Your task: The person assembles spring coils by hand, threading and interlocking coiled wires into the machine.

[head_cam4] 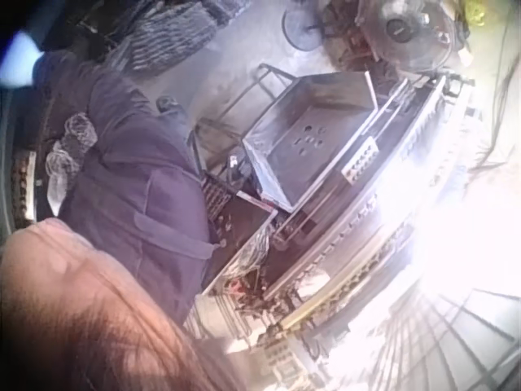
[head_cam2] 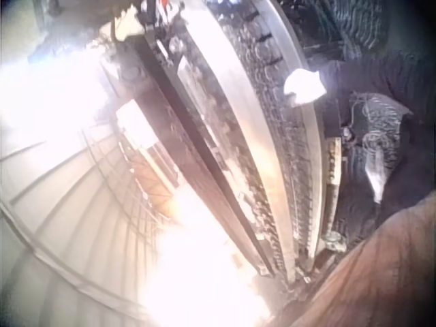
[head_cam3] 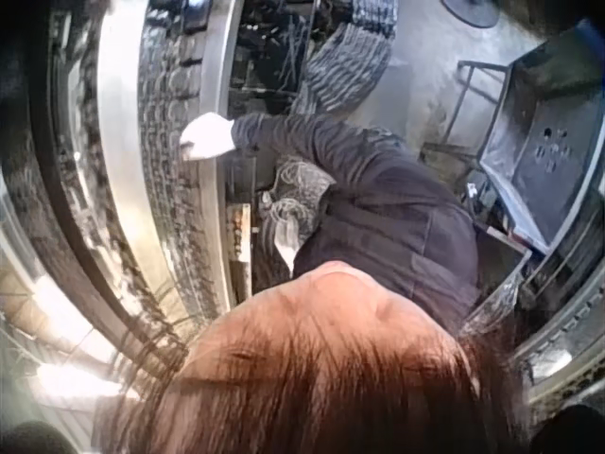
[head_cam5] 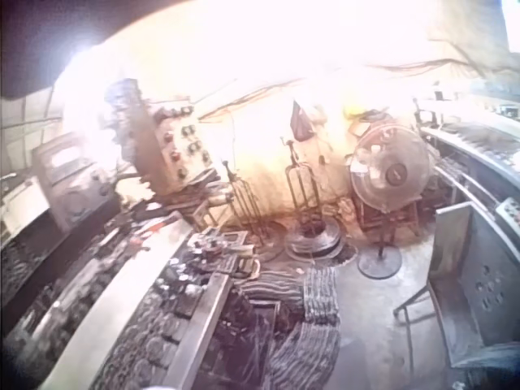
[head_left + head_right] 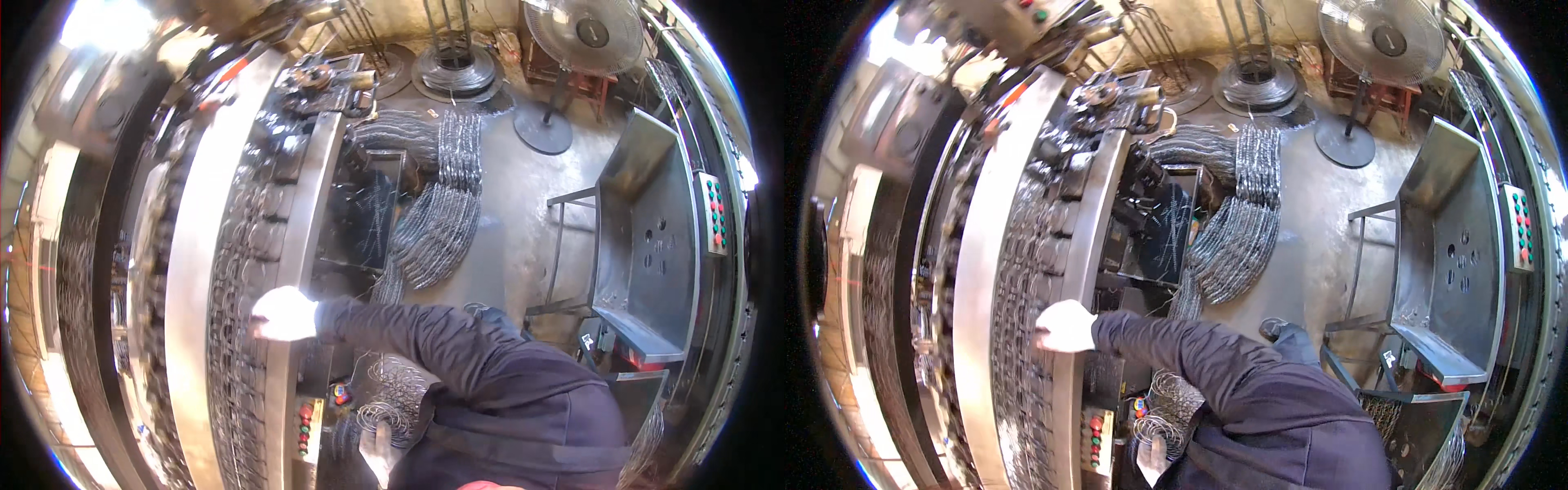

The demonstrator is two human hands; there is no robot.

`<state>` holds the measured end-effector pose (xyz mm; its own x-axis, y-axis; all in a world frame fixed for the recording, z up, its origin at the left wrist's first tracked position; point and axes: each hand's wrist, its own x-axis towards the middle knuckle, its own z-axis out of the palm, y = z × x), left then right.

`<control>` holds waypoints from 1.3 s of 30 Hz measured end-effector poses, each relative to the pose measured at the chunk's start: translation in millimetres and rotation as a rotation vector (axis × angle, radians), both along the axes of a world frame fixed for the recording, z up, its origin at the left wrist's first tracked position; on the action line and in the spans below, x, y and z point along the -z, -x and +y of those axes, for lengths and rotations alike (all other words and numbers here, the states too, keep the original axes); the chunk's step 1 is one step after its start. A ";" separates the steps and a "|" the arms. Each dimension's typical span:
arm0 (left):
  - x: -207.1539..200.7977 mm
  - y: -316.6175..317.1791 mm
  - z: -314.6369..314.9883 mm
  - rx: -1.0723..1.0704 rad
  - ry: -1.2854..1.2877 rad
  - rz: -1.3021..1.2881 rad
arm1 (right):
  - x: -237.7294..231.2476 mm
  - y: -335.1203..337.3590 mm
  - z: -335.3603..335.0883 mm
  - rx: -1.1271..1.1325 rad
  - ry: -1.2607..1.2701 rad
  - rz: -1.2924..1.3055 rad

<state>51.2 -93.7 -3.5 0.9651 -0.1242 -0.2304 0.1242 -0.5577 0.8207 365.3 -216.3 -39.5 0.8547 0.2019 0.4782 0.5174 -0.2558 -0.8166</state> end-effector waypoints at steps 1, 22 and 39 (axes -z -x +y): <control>1.9 15.3 14.8 -0.018 0.006 -0.020 | 8.0 0.4 12.4 0.050 -0.054 -0.042; 4.3 399.7 314.7 -1.305 0.350 -0.080 | -0.9 372.8 539.7 -0.896 0.108 0.148; 5.0 481.9 457.6 -1.523 0.414 -0.001 | 24.1 338.5 772.7 -0.461 0.093 -0.358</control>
<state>-430.7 363.9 -8.5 0.2381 0.8721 -0.4275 0.3357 0.3391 0.8788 26.8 556.4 -63.6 0.4576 0.5693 0.6830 0.8312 -0.0010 -0.5560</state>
